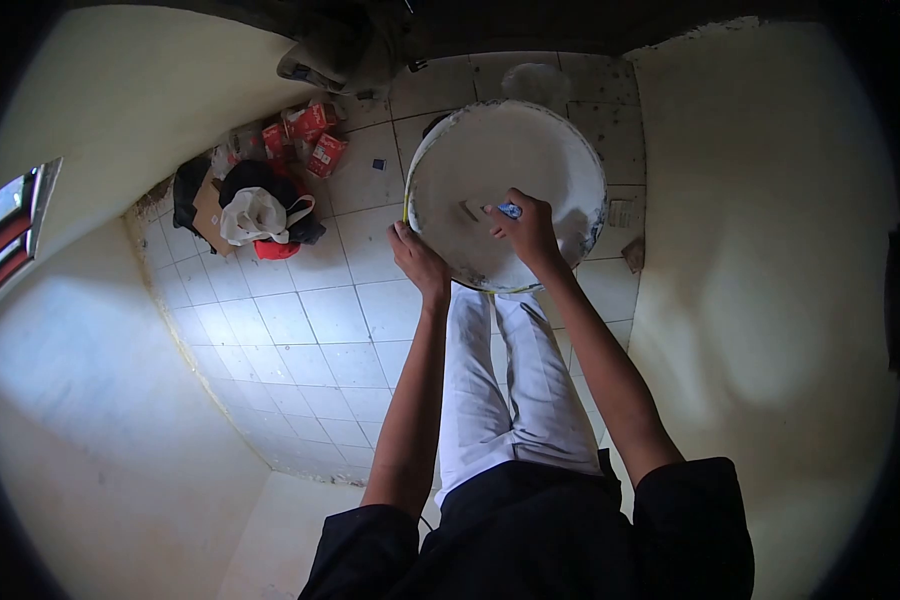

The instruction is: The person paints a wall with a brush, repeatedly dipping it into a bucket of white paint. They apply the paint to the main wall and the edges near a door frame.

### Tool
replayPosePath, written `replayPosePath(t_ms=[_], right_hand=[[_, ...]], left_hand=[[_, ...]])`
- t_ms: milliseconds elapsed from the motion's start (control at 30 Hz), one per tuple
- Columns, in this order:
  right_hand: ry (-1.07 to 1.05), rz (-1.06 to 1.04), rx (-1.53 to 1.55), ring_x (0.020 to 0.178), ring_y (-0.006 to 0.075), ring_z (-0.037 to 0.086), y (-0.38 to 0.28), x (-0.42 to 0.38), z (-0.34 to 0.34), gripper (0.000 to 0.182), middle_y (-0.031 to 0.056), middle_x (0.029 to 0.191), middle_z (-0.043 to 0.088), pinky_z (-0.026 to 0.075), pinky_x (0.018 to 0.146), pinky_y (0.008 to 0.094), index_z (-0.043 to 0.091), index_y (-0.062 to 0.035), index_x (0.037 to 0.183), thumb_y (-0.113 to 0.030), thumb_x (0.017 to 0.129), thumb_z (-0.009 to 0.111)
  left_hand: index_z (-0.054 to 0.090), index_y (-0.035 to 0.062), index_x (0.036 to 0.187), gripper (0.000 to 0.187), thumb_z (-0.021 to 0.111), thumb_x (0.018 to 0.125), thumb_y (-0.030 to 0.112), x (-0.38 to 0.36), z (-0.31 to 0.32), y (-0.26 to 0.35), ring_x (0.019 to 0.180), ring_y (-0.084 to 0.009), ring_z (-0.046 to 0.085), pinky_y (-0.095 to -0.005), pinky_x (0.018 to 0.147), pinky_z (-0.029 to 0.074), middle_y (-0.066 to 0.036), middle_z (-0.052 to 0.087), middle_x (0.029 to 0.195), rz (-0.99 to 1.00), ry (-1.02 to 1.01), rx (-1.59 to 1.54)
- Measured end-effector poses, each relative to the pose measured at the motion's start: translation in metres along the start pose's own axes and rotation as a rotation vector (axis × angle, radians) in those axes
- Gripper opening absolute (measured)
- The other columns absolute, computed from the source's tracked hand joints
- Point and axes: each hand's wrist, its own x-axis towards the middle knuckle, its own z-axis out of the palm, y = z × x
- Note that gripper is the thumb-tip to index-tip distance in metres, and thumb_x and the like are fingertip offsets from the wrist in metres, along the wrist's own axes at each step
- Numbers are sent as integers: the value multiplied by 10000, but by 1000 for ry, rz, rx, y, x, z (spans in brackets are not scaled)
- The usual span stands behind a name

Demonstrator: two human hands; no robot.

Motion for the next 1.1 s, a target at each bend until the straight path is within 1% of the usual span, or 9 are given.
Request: replayPosePath(t_ms=[233,300,333,400,500,867,967,1033,1100], right_hand=[[-32,-8,-47,564,185,666,13,3,2,269,148,637,604,502,490,293,493,13,729,-111,827,710],[15,-234,-232,599,165,673,14,6,0,242,138,666,620,517,514,279,507,17,740,-97,831,701],[16,-234,-233,599,165,673,12,6,1,242,138,666,620,517,514,279,507,17,740,-97,831,701],[-60,66,187,624,147,674,7,3,2,161,118,704,645,531,539,265,573,25,811,-80,828,695],[-74,100,264,644,137,675,4,3,1,130,95,735,666,536,551,254,625,27,883,-70,827,691],[-17,-91,48,665,159,687,2,-8,-16,98,115,725,674,533,628,266,629,18,817,2,746,695],[64,-42,82,643,166,691,-4,-12,-14,82,122,702,664,538,593,269,604,21,784,2,770,683],[104,37,168,633,172,694,-7,-13,-10,86,125,692,660,544,573,271,590,26,769,3,787,671],[205,118,242,621,193,699,-8,-15,-7,106,127,694,659,566,545,280,560,30,744,12,818,633]], left_hand=[[456,-22,914,409,295,1035,333,2,2,-9,759,-230,451,-353,741,403,-130,488,835,1,-3,-67],[452,-24,899,397,305,1033,320,3,4,-11,707,-241,426,-368,690,396,-141,471,777,34,22,-59],[449,-26,885,387,315,1031,307,4,5,-12,655,-252,402,-383,639,388,-152,454,720,68,50,-49],[446,-26,876,390,313,1031,306,4,5,-13,652,-249,396,-383,634,384,-148,450,715,72,50,-51],[442,-24,862,396,311,1032,309,4,5,-12,645,-245,386,-388,625,375,-143,442,703,69,47,-60],[453,-33,854,419,310,1031,319,1,3,-4,628,-272,389,-410,618,371,-158,458,683,54,75,-35],[498,-38,926,448,312,1037,354,2,1,-10,734,-202,436,-350,691,394,-114,510,813,1,3,-14],[494,-41,892,433,310,1028,326,5,5,-13,633,-347,439,-447,631,384,-206,518,708,80,55,-27],[504,-44,891,444,311,1028,330,4,4,-13,639,-359,452,-453,634,386,-211,531,716,69,56,-26]])
